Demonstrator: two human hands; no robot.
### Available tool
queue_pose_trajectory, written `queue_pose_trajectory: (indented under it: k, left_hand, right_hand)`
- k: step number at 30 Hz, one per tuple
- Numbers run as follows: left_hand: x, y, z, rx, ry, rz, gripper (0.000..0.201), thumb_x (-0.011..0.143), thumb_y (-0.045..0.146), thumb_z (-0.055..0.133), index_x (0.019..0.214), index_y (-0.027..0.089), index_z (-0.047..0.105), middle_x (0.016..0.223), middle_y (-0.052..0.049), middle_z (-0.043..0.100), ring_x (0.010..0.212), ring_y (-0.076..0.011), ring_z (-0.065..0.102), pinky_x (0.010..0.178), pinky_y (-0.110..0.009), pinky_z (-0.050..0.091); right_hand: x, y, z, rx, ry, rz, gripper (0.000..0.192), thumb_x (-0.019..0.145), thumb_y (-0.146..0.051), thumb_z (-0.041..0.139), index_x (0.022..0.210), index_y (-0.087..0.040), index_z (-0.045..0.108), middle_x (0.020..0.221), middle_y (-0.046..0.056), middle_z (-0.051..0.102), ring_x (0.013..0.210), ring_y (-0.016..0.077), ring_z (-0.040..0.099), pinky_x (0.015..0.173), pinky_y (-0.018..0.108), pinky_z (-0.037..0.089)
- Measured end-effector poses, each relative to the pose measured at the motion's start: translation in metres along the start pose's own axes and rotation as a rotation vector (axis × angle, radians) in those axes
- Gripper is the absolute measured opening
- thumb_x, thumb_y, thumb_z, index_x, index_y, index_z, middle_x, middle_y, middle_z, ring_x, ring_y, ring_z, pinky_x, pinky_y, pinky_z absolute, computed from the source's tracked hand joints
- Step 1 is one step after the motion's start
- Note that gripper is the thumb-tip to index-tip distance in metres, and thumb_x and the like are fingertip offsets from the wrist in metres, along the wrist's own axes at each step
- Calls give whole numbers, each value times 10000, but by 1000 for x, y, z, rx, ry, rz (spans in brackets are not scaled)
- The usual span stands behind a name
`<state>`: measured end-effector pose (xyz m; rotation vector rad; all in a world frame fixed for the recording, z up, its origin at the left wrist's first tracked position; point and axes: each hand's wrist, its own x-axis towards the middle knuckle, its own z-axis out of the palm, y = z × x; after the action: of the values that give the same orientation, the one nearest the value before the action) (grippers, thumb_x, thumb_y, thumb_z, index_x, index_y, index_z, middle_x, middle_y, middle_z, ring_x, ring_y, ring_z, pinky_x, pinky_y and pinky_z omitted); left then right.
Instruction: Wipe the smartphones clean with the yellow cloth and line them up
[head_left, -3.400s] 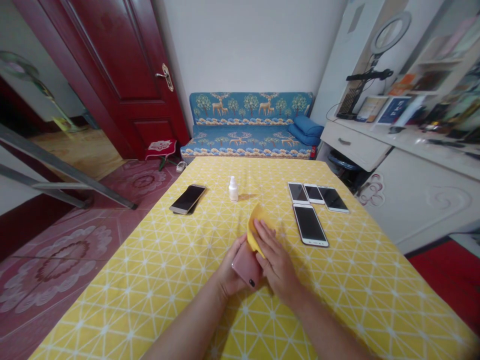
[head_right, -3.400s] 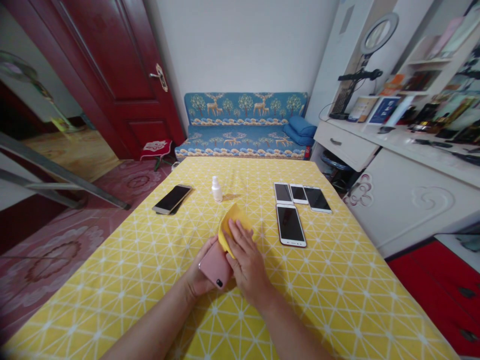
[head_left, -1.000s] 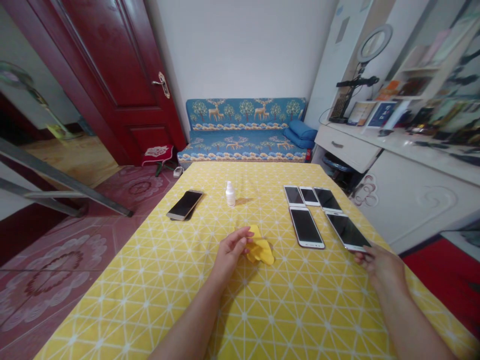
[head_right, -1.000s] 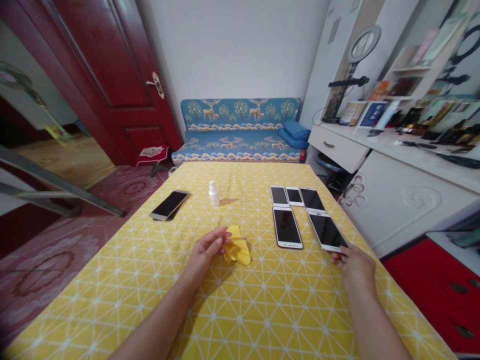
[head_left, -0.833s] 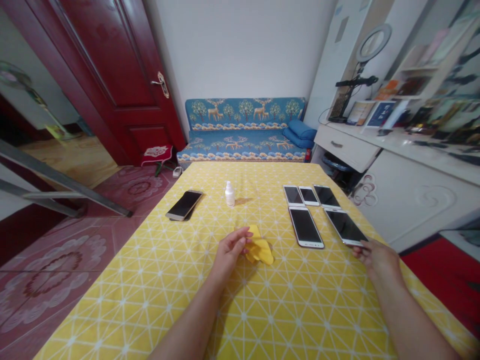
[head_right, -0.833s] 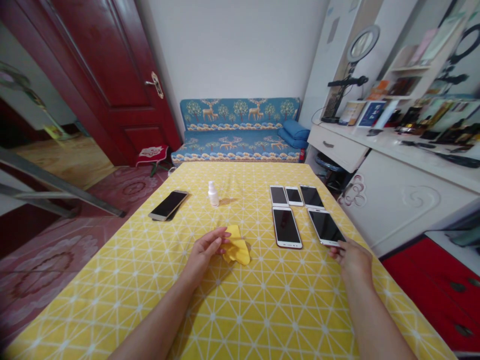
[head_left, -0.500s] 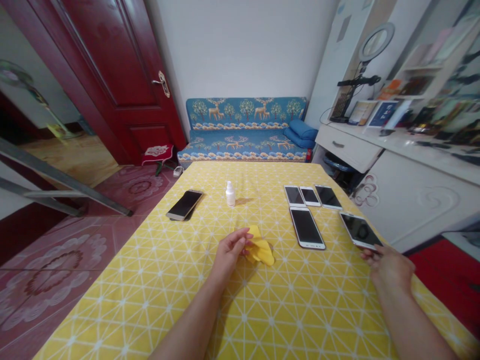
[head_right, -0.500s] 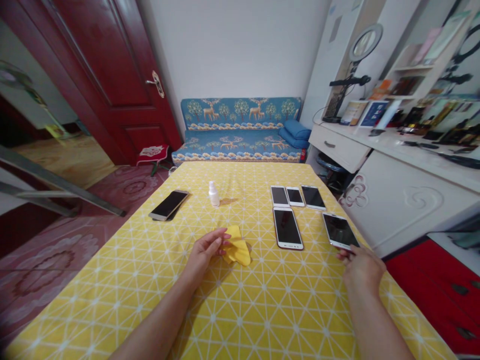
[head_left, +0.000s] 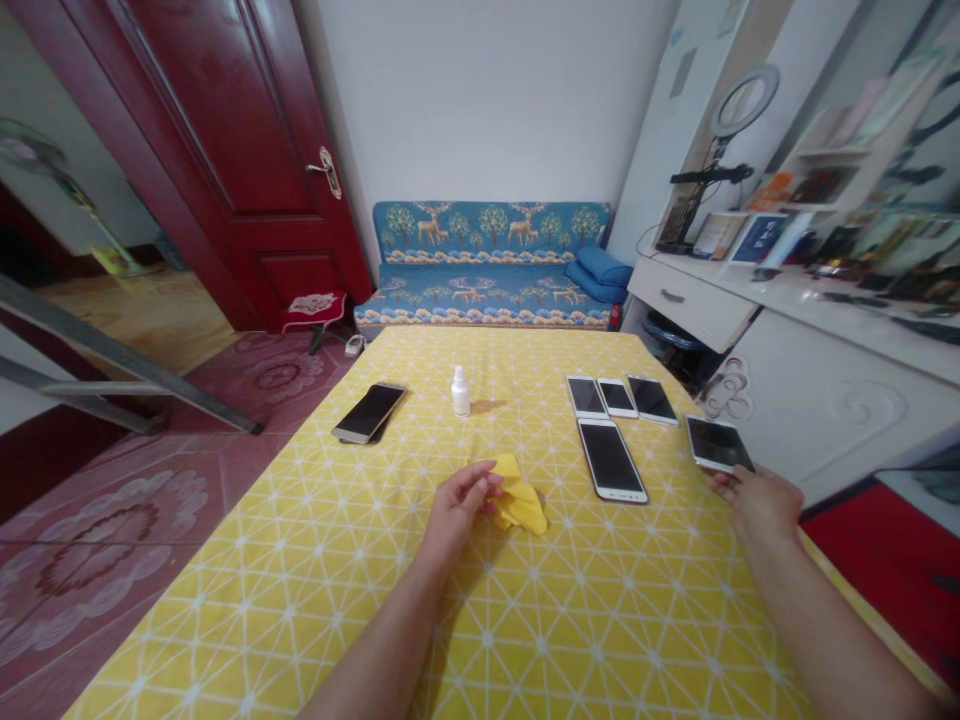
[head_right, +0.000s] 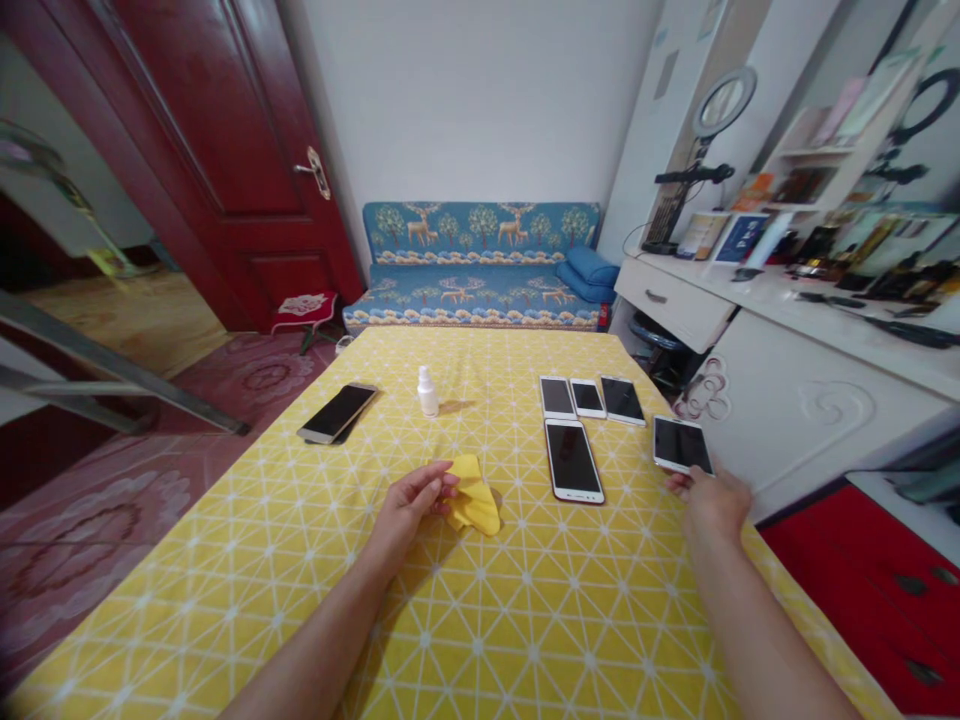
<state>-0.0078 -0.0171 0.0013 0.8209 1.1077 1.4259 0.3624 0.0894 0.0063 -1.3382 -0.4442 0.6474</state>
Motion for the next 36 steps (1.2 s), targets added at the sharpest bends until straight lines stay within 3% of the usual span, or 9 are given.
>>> queue_pose_trajectory:
  k: [4, 8, 12, 20, 25, 29, 31, 34, 36]
  left_hand:
    - [1, -2, -2, -5, -7, 11, 447, 701, 418, 762, 1041, 134, 706, 938, -121, 707, 790, -186, 650, 664, -285, 509]
    - [1, -3, -2, 6, -6, 13, 441, 707, 413, 756, 1044, 134, 703, 946, -123, 707, 804, -185, 652, 674, -281, 511]
    - [0, -2, -1, 10, -8, 9, 437, 703, 414, 756, 1037, 137, 703, 938, -119, 711, 793, -178, 654, 677, -278, 511]
    - [1, -2, -1, 9, -2, 10, 453, 683, 418, 767, 1023, 126, 701, 922, -121, 711, 783, -182, 658, 672, -284, 512]
    - [1, -2, -2, 14, -3, 13, 455, 680, 419, 767, 1019, 122, 702, 921, -122, 711, 786, -182, 655, 680, -287, 512]
    - [1, -3, -2, 13, 10, 15, 464, 668, 428, 772, 1004, 116, 703, 905, -125, 712, 766, -183, 654, 679, -295, 513]
    - [2, -4, -1, 17, 10, 20, 458, 673, 429, 767, 1003, 117, 705, 906, -127, 711, 761, -182, 654, 680, -300, 515]
    - [4, -5, -1, 16, 19, 36, 430, 680, 416, 756, 990, 121, 706, 892, -123, 705, 744, -185, 654, 655, -303, 517]
    - [6, -5, -3, 15, 52, 65, 397, 700, 395, 733, 990, 125, 701, 889, -117, 701, 726, -183, 650, 639, -305, 517]
  right_hand:
    - [-39, 9, -21, -27, -111, 48, 137, 555, -110, 636, 666, -135, 559, 528, 0, 567, 405, 97, 509, 383, 205, 466]
    - [-62, 14, -31, -106, -282, 61, 277, 519, -176, 701, 783, -119, 640, 540, -8, 589, 414, 88, 501, 374, 186, 468]
    - [-64, 12, -27, -155, -368, 98, 310, 544, -170, 707, 844, -108, 659, 567, -11, 601, 440, 89, 528, 394, 188, 509]
    - [-53, 4, -16, -328, -387, 193, 336, 621, -87, 707, 956, -92, 685, 590, -5, 614, 520, 120, 618, 531, 221, 587]
    - [-42, 12, -15, -660, -423, -126, 422, 719, -271, 678, 1102, -95, 688, 682, 38, 644, 564, 177, 629, 564, 331, 568]
    - [-47, 9, -13, -1080, -325, -595, 397, 763, -342, 633, 1100, -147, 715, 1065, 141, 647, 834, 283, 658, 665, 412, 536]
    - [-63, 5, -6, -1129, -281, -741, 373, 800, -362, 599, 1119, -198, 704, 1177, 124, 608, 821, 262, 653, 656, 402, 526]
    - [-105, 3, 14, -962, -519, -837, 346, 866, -405, 531, 1103, -209, 691, 1203, 96, 602, 728, 186, 643, 661, 358, 539]
    - [-141, 6, 30, -858, -824, -857, 352, 883, -406, 522, 1111, -188, 677, 1206, 107, 609, 990, 230, 634, 852, 376, 530]
